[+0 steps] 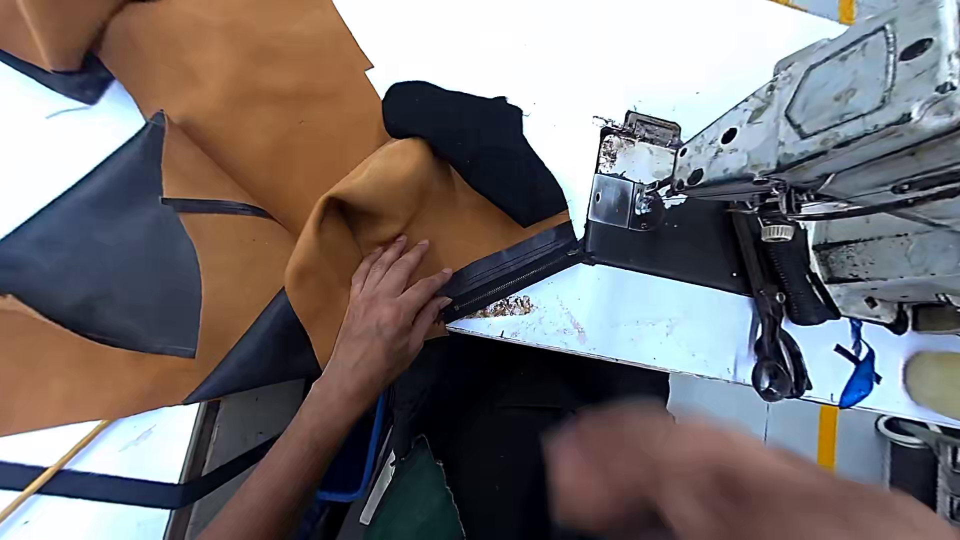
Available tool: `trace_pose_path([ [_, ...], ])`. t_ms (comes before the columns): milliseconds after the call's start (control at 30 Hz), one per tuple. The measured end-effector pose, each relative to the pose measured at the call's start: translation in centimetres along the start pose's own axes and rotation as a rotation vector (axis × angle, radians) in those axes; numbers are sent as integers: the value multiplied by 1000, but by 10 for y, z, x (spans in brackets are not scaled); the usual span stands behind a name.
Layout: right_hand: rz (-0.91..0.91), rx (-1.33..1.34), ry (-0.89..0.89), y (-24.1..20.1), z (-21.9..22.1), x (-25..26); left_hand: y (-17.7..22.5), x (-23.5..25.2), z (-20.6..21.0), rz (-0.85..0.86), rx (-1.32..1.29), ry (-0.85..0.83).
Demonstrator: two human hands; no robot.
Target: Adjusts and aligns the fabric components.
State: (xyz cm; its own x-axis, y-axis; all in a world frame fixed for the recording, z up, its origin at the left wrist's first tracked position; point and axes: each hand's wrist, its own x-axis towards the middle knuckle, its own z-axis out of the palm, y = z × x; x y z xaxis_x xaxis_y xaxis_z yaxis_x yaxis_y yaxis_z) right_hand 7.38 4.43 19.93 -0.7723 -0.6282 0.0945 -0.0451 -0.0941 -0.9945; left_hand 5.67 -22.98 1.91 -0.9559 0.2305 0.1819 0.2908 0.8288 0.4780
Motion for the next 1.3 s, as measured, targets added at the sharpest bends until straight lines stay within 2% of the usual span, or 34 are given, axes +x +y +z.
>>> trace_pose_path([
  [67, 28, -668, 126, 70, -7, 15, -7, -5, 7, 12, -37, 25],
  [133, 92, -1114, 104, 131, -4, 28, -10, -7, 9, 27, -36, 40],
  [233, 125, -1348, 28, 171, 4, 34, -10, -8, 10, 25, -28, 45],
  [333, 185, -1490, 109, 170, -16, 24, -9, -8, 10, 18, -21, 44],
  [400, 277, -1547, 202, 169, -33, 19, -9, -7, 9, 16, -25, 53],
  [467, 322, -1525, 223, 165, -25, 21, -9, -7, 9, 16, -29, 57],
  [567, 190, -1375, 86, 163, 14, 29, -9, -8, 7, 18, -37, 39],
  [600, 159, -1378, 60, 165, 14, 31, -9, -8, 6, 20, -34, 28],
  [733, 218, -1539, 203, 166, -33, 28, -10, -7, 5, 14, -32, 17],
  [800, 233, -1508, 224, 163, -24, 31, -10, -7, 3, 5, -46, 12],
  [900, 119, -1343, 73, 162, 16, 38, -10, -5, 2, 5, -56, -11],
  [967, 91, -1358, 16, 169, 13, 36, -10, -6, 2, 9, -53, -19],
  [1033, 165, -1456, 74, 170, -18, 30, -10, -6, 1, 8, -56, -16],
  [1133, 285, -1540, 259, 172, -64, 18, -10, -5, 0, 10, -57, -23],
  [1300, 359, -1482, 460, 177, -70, 15, -12, -4, 2, 31, -60, -8],
])
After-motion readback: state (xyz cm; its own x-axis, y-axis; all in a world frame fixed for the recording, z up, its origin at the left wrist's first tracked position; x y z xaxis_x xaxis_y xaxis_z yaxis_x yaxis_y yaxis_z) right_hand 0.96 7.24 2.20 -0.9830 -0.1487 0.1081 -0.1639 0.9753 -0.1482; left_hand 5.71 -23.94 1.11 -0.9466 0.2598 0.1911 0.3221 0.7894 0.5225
